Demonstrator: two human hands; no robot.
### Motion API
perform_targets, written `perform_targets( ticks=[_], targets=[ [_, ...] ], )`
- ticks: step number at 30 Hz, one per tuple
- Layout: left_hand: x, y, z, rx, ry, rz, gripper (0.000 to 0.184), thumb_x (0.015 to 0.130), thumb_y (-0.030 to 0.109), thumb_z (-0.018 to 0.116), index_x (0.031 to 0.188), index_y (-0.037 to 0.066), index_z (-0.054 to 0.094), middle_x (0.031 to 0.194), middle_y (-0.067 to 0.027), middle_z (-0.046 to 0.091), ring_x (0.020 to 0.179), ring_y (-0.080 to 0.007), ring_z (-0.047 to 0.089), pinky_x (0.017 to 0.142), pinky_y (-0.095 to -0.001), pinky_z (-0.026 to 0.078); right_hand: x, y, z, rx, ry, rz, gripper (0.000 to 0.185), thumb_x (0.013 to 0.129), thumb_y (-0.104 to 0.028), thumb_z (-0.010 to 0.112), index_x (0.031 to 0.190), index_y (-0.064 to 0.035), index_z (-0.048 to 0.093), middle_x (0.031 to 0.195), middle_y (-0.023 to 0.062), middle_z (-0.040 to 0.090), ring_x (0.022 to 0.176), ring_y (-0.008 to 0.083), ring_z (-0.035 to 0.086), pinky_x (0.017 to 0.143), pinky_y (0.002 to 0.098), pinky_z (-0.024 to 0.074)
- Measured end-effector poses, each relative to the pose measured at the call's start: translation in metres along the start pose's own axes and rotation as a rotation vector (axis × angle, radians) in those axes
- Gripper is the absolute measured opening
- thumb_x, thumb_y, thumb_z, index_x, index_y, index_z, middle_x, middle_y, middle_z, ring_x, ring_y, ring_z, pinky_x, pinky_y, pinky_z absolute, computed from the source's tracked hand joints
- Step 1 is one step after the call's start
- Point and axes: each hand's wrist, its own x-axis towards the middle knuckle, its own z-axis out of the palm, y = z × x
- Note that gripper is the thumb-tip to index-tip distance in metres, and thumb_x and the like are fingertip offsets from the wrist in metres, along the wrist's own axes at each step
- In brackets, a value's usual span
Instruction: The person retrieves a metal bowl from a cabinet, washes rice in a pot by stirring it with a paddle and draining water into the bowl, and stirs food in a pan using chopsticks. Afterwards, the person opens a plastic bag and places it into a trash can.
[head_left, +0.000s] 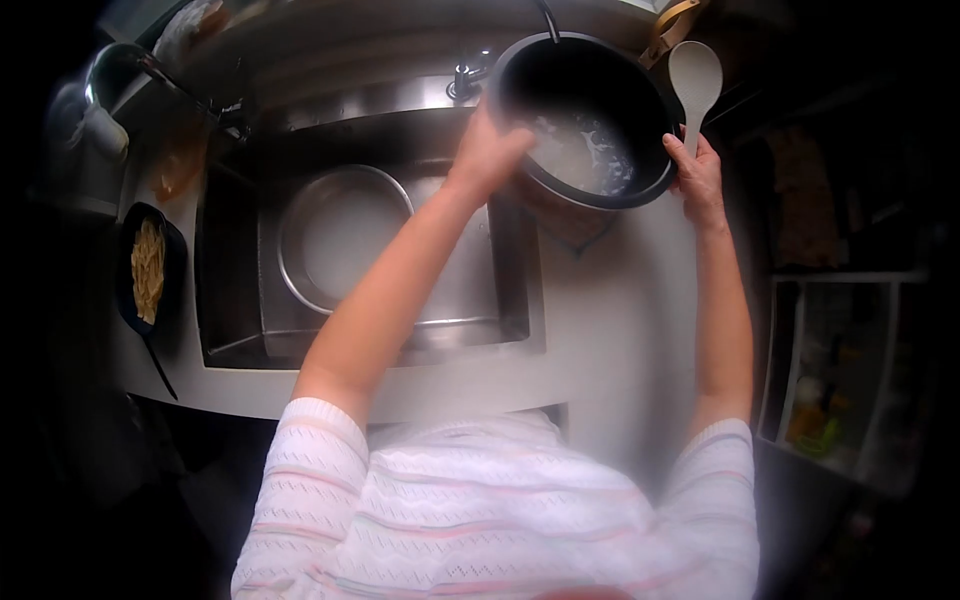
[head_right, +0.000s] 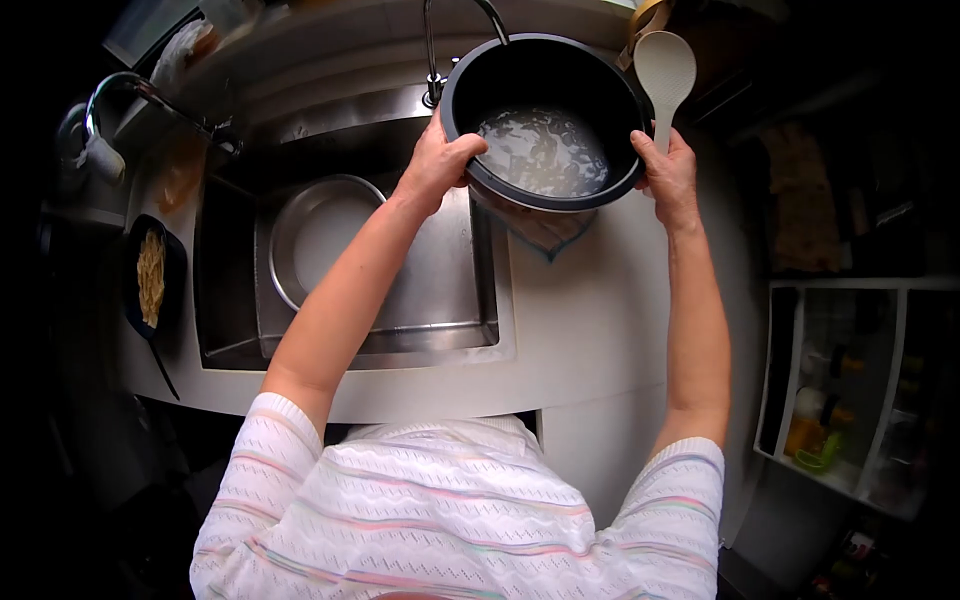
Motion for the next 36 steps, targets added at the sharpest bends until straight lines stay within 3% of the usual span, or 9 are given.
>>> perform_targets(
  ticks=[5,12,16,21,24,25,36],
  targets=[
    [-0.003,-0.001,-0.017,-0.252,-0.045,-0.069,0.047,0.065,-0.001,0.054,0.110,0.010,0.046,0.074,0.0003,0.046,0.055,-0.0080,0.047,0.040,-0.0210,0.036,-0.016,-0.012,0.021,0.135,0.056,-0.069,0.030,0.085,-0.013,0.064,0.111,-0.0001,0.057,0.070,-0.0035,0.057,0.050,0.0030,0.048,0.041,0.0177,0.0362],
    [-0.037,0.000,-0.050,-0.358,-0.111,-0.218,0.048,0.065,-0.001,0.056,0.111,0.007,0.046,0.077,-0.0006,0.049,0.062,-0.0093,0.054,0.048,-0.0229,0.048,-0.067,-0.057,0.047,0.107,0.019,-0.110,0.029,0.086,-0.010,0.063,0.112,0.0007,0.057,0.070,-0.0034,0.057,0.050,0.0020,0.048,0.042,0.0160,0.0365],
    [-0.071,0.013,-0.073,-0.513,-0.119,-0.314,0.052,0.067,-0.002,0.057,0.116,0.007,0.045,0.083,-0.0016,0.051,0.064,-0.0083,0.054,0.052,-0.0213,0.046,-0.092,-0.097,0.070,-0.058,0.010,-0.093,0.030,0.086,-0.011,0.064,0.112,0.0015,0.057,0.068,-0.0030,0.057,0.048,0.0016,0.047,0.040,0.0164,0.0365],
    [-0.117,0.020,-0.097,-0.712,-0.094,-0.335,0.058,0.067,-0.004,0.054,0.124,0.005,0.042,0.093,-0.0036,0.053,0.078,-0.0101,0.054,0.068,-0.0234,0.047,-0.123,-0.140,0.101,-0.152,-0.065,-0.069,0.033,0.086,-0.015,0.065,0.112,0.0025,0.057,0.067,-0.0003,0.058,0.047,0.0029,0.049,0.039,0.0160,0.0395],
    [-0.143,0.032,-0.114,-0.803,-0.054,-0.409,0.058,0.067,-0.004,0.053,0.123,0.004,0.042,0.094,-0.0038,0.053,0.079,-0.0100,0.054,0.069,-0.0242,0.048,-0.139,-0.157,0.121,-0.201,-0.101,-0.075,0.035,0.086,-0.017,0.065,0.113,0.0038,0.056,0.066,-0.0003,0.058,0.046,0.0035,0.050,0.038,0.0163,0.0409],
    [-0.149,0.032,-0.118,-0.810,-0.073,-0.432,0.057,0.067,-0.001,0.053,0.122,0.006,0.043,0.098,-0.0051,0.049,0.089,-0.0149,0.049,0.074,-0.0287,0.044,-0.141,-0.162,0.124,-0.214,-0.121,-0.079,0.036,0.086,-0.017,0.066,0.114,0.0042,0.056,0.066,-0.0001,0.058,0.046,0.0037,0.051,0.038,0.0164,0.0411],
    [-0.178,0.046,-0.147,-0.768,0.062,-0.271,0.063,0.065,-0.004,0.053,0.126,0.003,0.042,0.103,-0.0047,0.052,0.092,-0.0142,0.050,0.079,-0.0264,0.044,-0.157,-0.158,0.148,-0.149,-0.198,-0.119,0.036,0.087,-0.014,0.064,0.116,0.0040,0.054,0.067,0.0009,0.059,0.048,0.0049,0.054,0.039,0.0167,0.0445]
  ],
)
